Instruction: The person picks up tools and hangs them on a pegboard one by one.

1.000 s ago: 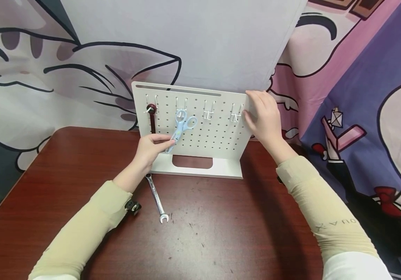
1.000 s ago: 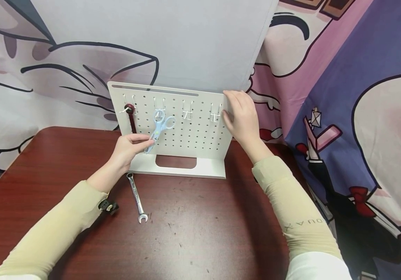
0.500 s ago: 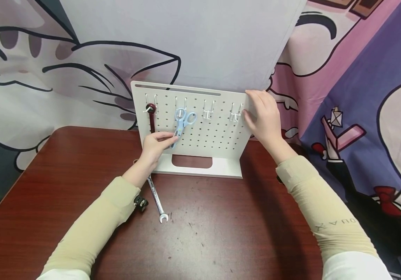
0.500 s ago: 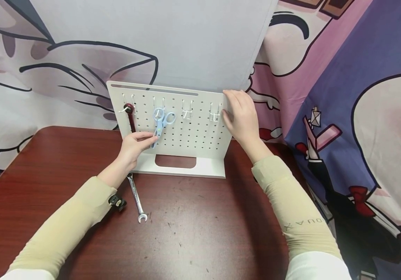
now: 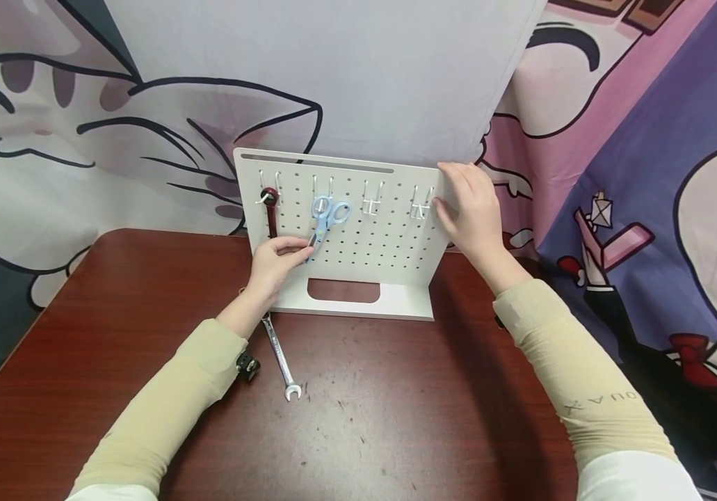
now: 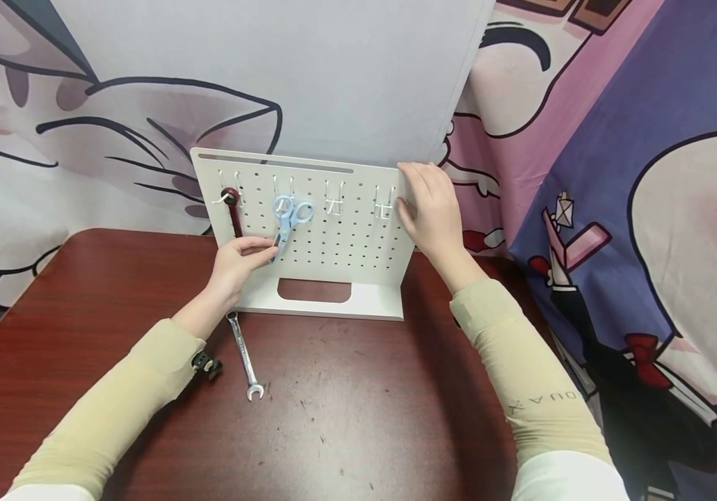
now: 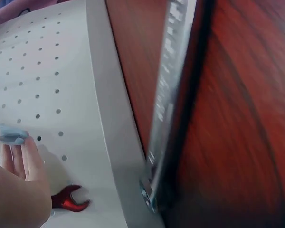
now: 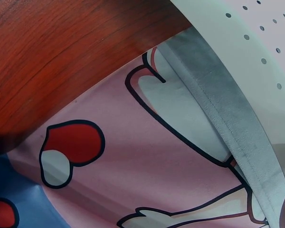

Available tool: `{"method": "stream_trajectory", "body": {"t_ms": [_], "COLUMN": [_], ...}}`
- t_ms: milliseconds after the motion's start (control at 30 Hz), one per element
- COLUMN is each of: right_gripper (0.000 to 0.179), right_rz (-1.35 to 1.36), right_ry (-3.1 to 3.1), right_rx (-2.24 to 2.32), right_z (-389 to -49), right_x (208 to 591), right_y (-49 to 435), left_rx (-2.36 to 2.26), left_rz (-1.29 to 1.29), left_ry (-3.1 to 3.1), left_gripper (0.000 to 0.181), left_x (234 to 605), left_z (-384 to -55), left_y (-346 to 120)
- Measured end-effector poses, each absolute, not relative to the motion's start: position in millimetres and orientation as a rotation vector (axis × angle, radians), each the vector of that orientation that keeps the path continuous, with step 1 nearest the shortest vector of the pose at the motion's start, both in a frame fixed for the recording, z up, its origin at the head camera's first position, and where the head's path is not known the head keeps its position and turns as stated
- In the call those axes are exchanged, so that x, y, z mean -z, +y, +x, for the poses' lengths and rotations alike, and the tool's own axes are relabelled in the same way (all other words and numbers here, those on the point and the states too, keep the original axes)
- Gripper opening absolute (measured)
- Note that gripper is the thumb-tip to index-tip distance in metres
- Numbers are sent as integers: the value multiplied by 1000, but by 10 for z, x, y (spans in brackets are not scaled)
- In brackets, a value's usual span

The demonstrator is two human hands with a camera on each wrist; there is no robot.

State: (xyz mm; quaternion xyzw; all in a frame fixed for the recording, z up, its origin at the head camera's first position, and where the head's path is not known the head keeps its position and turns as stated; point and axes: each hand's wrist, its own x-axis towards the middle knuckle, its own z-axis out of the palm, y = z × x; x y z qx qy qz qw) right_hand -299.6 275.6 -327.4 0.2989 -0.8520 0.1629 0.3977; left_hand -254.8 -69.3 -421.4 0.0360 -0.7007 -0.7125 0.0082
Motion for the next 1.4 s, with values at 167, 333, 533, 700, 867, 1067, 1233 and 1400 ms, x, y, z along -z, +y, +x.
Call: {"method": "stream_trajectory", "body": {"t_ms": [167,333,533,700,867,1067,1233,1400], "right_gripper": [48,48,48,48,48,48,48,48], "right_rz": [760,757,753,750,751,752,751,751], "right_ry": [-2152,-2159,-2166,-2172,-2175,-2173,-2181,-2179], "right_rx": [-419,-417,-408,-407,-401,-403,-403,-397], "right_z": [-2994,-2992,-2999,-2997,-2998,-3001,-3006,-3009], "right_x": [3266,3275,3295,3303,3307,3301,3291,3285], "right_y": [2759,2773,2795,2800,2799,2796,2783,2776], "left_rx": [2209,2175,2090,1958,1794,1544,1358,1272], "left_rz": [59,33,43,3,-90,-170,-240,-260], "left_ry": [-2208,-2255,-2400,-2524,-2618,-2732,-2788,-2812], "left_gripper": [38,39,40,39,36,32,28,28], "left_x": [4239,4275,4265,4242,4226,4184,4180,4199], "left_z": [-2524,-2489,-2390,-2261,-2110,-1932,-1799,-1684], "left_y": [-769,-871,-1017,-1146,-1289,-1447,-1576,-1689]}}
